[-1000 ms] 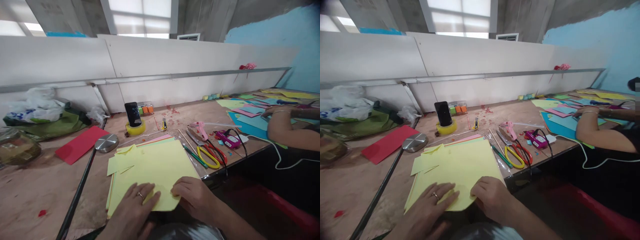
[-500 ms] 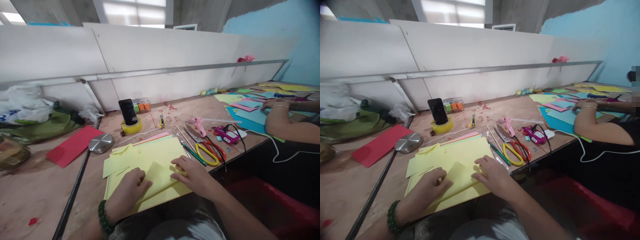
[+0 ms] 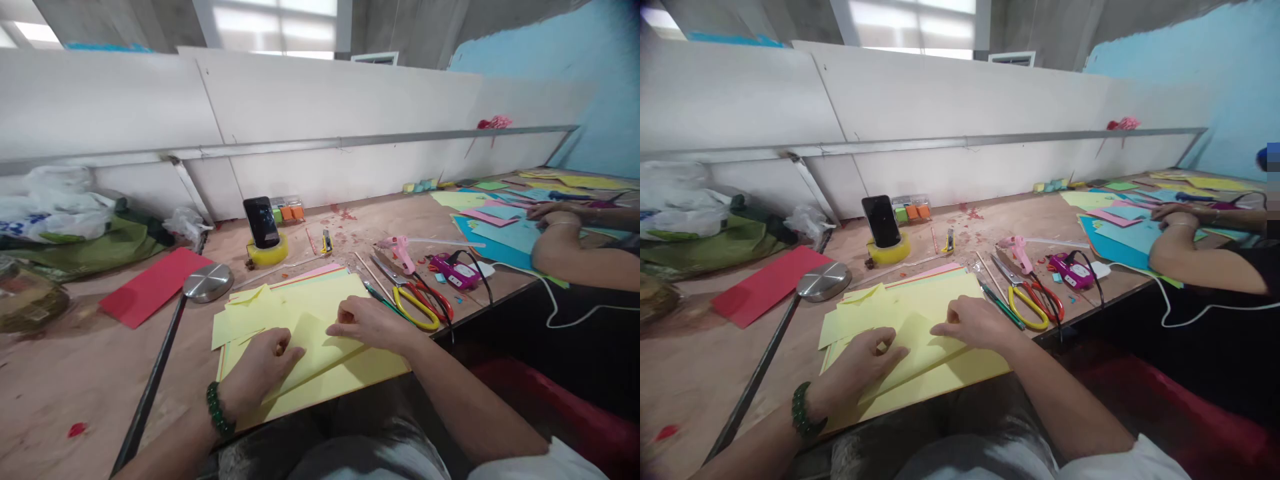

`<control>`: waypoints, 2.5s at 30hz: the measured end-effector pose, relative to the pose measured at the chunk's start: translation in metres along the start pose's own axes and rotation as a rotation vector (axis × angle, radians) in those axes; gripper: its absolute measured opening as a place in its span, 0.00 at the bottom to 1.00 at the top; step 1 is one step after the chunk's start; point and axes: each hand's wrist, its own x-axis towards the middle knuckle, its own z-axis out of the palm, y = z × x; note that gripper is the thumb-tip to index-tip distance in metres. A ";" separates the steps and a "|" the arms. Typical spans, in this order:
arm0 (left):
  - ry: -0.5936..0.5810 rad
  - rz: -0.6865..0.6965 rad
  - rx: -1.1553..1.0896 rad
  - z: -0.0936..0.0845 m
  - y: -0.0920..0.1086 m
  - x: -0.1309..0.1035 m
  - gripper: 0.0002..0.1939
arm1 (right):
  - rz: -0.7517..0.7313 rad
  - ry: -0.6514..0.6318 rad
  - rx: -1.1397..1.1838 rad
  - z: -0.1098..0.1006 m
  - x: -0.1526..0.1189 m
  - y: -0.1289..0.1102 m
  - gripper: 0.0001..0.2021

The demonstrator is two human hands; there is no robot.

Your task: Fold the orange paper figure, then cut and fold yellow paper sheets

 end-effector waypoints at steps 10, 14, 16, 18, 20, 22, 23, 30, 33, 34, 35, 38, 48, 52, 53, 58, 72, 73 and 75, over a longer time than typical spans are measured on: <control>0.033 0.012 -0.092 0.003 -0.005 0.001 0.13 | -0.009 -0.142 0.060 0.002 0.031 -0.013 0.17; 0.047 0.017 -0.105 0.003 -0.007 0.001 0.14 | -0.030 -0.129 0.077 0.004 0.035 -0.016 0.14; 0.051 0.016 -0.107 0.004 -0.007 0.001 0.14 | -0.023 -0.111 0.100 0.004 0.036 -0.019 0.16; 0.058 0.016 -0.109 0.004 -0.007 0.001 0.14 | -0.017 -0.114 0.129 0.004 0.039 -0.020 0.19; 0.065 0.017 -0.108 0.005 -0.007 0.001 0.15 | -0.025 -0.147 0.163 0.005 0.044 -0.019 0.18; 0.072 0.021 -0.106 0.006 -0.006 0.001 0.15 | -0.055 -0.200 0.204 0.007 0.049 -0.017 0.15; 0.074 0.024 -0.105 0.007 -0.006 0.000 0.16 | -0.075 -0.225 0.225 0.008 0.051 -0.016 0.15; 0.210 0.081 -0.089 -0.022 -0.008 -0.007 0.07 | -0.150 -0.218 0.294 0.002 0.036 -0.016 0.20; 0.434 0.233 -0.044 -0.047 -0.004 -0.007 0.22 | -0.199 -0.173 0.244 -0.007 0.021 -0.025 0.18; 0.405 0.264 -0.045 -0.053 -0.001 -0.006 0.23 | -0.225 -0.159 0.217 -0.009 0.016 -0.029 0.18; 0.326 0.279 -0.062 -0.057 0.003 -0.005 0.22 | -0.251 -0.147 0.190 -0.012 0.012 -0.033 0.17; -0.029 0.241 -0.188 -0.063 0.012 0.002 0.12 | -0.306 -0.147 0.144 -0.017 0.002 -0.041 0.16; -0.419 0.192 -0.595 -0.045 0.001 0.018 0.14 | -0.303 -0.216 0.232 -0.015 -0.008 -0.038 0.19; -0.413 0.181 -0.623 -0.041 0.001 0.017 0.15 | -0.307 -0.219 0.238 -0.011 -0.007 -0.034 0.20; -0.407 0.179 -0.628 -0.040 0.001 0.017 0.16 | -0.306 -0.217 0.238 -0.010 -0.007 -0.032 0.20; -0.375 0.196 -0.617 -0.039 0.002 0.017 0.20 | -0.299 -0.200 0.233 -0.005 -0.006 -0.028 0.19; -0.345 0.228 -0.519 -0.034 0.004 0.014 0.23 | -0.266 -0.215 0.292 -0.008 -0.013 -0.040 0.12; -0.347 0.229 -0.519 -0.033 0.004 0.014 0.23 | -0.266 -0.214 0.292 -0.008 -0.013 -0.040 0.12; -0.341 0.233 -0.519 -0.032 0.003 0.014 0.23 | -0.266 -0.209 0.291 -0.008 -0.012 -0.039 0.12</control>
